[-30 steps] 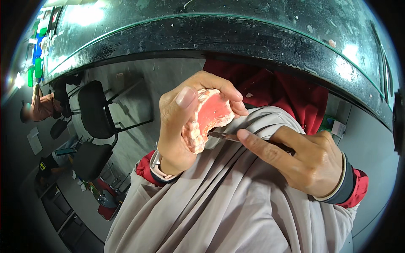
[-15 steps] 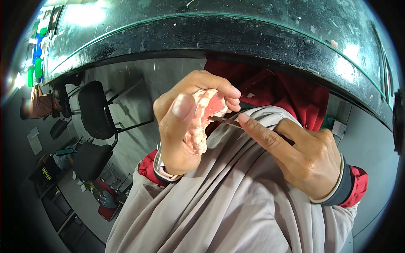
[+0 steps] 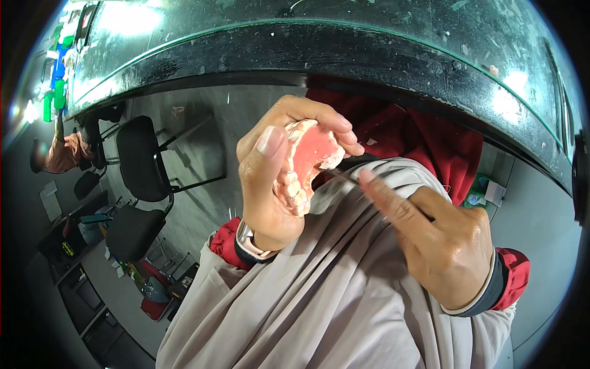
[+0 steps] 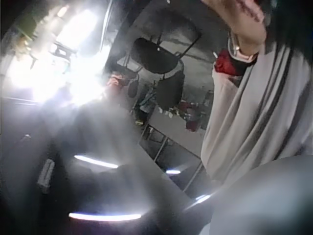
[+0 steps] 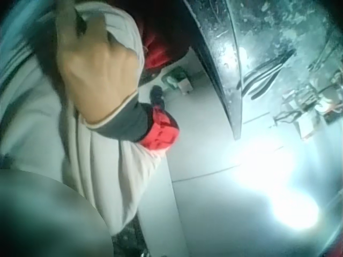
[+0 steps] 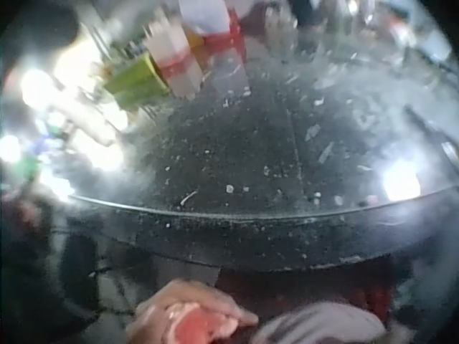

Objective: Trimming and adjusting a dental prosthesis model using a carving knife.

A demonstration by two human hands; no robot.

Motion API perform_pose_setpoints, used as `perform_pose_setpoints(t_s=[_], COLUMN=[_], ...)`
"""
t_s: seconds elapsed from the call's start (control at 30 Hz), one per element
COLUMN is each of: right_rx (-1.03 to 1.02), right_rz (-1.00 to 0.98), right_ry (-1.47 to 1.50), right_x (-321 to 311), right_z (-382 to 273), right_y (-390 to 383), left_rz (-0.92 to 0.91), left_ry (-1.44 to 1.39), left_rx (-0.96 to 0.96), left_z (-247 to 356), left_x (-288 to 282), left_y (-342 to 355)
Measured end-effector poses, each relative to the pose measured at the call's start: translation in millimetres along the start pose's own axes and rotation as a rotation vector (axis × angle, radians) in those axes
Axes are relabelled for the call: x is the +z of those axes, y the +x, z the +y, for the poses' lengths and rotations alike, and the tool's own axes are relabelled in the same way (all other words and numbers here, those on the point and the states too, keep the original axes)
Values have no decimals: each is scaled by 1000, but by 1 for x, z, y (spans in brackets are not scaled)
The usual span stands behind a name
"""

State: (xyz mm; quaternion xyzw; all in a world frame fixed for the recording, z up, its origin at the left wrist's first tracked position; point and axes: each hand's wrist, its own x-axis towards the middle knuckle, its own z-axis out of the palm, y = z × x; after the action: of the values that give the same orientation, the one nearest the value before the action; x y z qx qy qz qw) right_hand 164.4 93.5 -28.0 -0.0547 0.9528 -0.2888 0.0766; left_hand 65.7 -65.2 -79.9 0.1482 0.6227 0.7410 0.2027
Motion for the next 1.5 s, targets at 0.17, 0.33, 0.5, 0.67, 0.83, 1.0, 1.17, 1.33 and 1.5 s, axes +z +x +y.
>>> perform_pose_setpoints(t_s=[0.17, 0.33, 0.5, 0.67, 0.83, 1.0, 1.17, 1.33, 1.5], right_rx=[240, 119, -7, -32, 136, 169, -295, -393, -527], right_rz=[231, 105, 42, -13, 85, 185, 166, 195, 112], right_ry=[-103, 100, 84, 42, -151, 280, 323, 162, 97], right_x=[-1, -2, 0, 5, 9, 8, 40, 42, 40], right_z=[12, 0, 2, 4, 5, 20, 38, 44, 41], right_y=[4, -1, -2, 1, 1, 0, 10, 11, 19], left_rz=[100, 85, 99, 82, 127, 23, -151, -302, -402], left_ry=[-117, -239, -166, -10, -117, -319, -593, -412, -354], left_rx=[40, -86, -73, -18, -65, -358, -638, -657, -826], left_z=[-5, -8, -5, -5, -8, -5, -7, -10, -16], left_x=[-9, -8, -6, 2, -5, -6, -1, 0, -8], left_y=[-4, -1, -3, 0, -1, 6, 6, 7, 6])
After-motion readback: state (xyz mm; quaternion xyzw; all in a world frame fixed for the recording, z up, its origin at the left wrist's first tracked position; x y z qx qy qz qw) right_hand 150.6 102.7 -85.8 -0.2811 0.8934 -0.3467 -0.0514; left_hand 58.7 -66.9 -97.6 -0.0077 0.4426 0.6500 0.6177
